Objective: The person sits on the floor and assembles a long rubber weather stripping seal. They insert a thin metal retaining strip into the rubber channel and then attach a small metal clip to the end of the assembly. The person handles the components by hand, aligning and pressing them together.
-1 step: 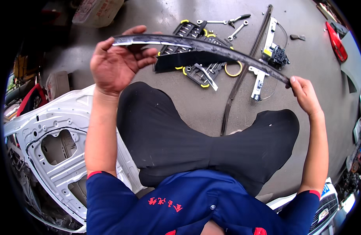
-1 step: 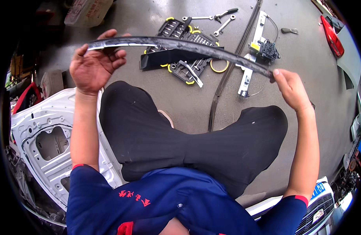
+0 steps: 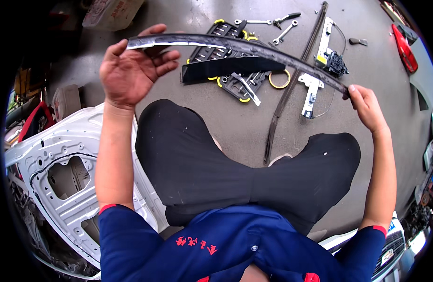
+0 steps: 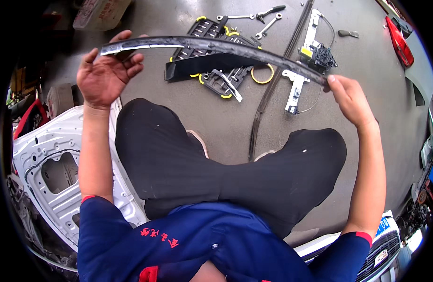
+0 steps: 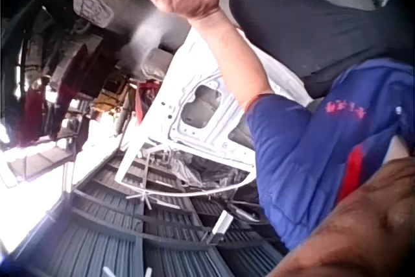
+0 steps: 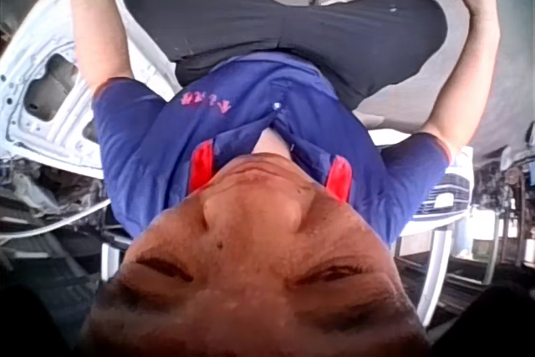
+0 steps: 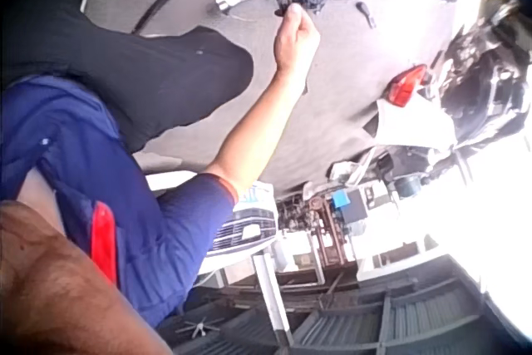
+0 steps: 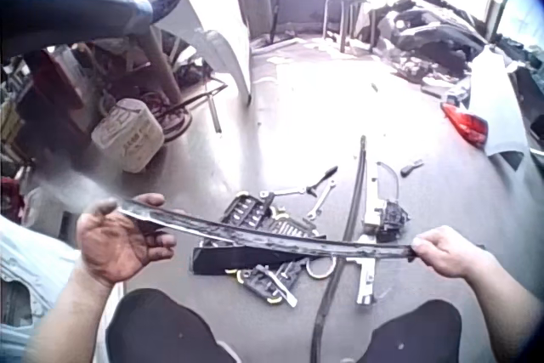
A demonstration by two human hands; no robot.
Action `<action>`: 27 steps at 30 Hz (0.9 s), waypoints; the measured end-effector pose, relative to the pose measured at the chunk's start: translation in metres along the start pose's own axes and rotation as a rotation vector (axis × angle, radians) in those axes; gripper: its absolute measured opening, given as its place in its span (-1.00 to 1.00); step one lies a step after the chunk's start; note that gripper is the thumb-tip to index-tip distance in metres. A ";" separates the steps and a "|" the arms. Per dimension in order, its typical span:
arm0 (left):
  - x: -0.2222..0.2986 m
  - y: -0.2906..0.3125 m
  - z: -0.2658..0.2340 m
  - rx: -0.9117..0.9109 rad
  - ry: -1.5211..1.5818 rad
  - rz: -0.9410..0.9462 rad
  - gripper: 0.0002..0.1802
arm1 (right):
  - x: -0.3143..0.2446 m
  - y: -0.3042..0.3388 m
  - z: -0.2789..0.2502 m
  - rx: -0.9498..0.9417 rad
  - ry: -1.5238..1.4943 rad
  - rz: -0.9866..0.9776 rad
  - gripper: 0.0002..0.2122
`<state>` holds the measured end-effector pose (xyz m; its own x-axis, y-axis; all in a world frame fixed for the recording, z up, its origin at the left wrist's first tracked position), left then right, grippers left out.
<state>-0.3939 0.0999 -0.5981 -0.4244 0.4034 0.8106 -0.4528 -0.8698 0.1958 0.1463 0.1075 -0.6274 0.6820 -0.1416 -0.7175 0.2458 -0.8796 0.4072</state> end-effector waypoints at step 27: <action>-0.187 -0.025 -0.184 0.100 -2.197 -0.411 -0.67 | 0.097 -0.145 0.169 -0.114 0.764 -0.254 -0.67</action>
<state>-0.4475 0.0982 -0.8556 0.9534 -0.2758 -0.1223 -0.2009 -0.8828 0.4246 0.0604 0.1448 -0.8512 0.8679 0.4410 -0.2288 0.4965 -0.7861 0.3683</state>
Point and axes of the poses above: each hand's wrist, its own y-axis away from the middle knuckle, its own z-axis out of the palm, x = y × z, the point moved 2 cm from there along -y, towards the middle knuckle, and after that the axes turned 8 degrees about -y, right-handed, at the moved point
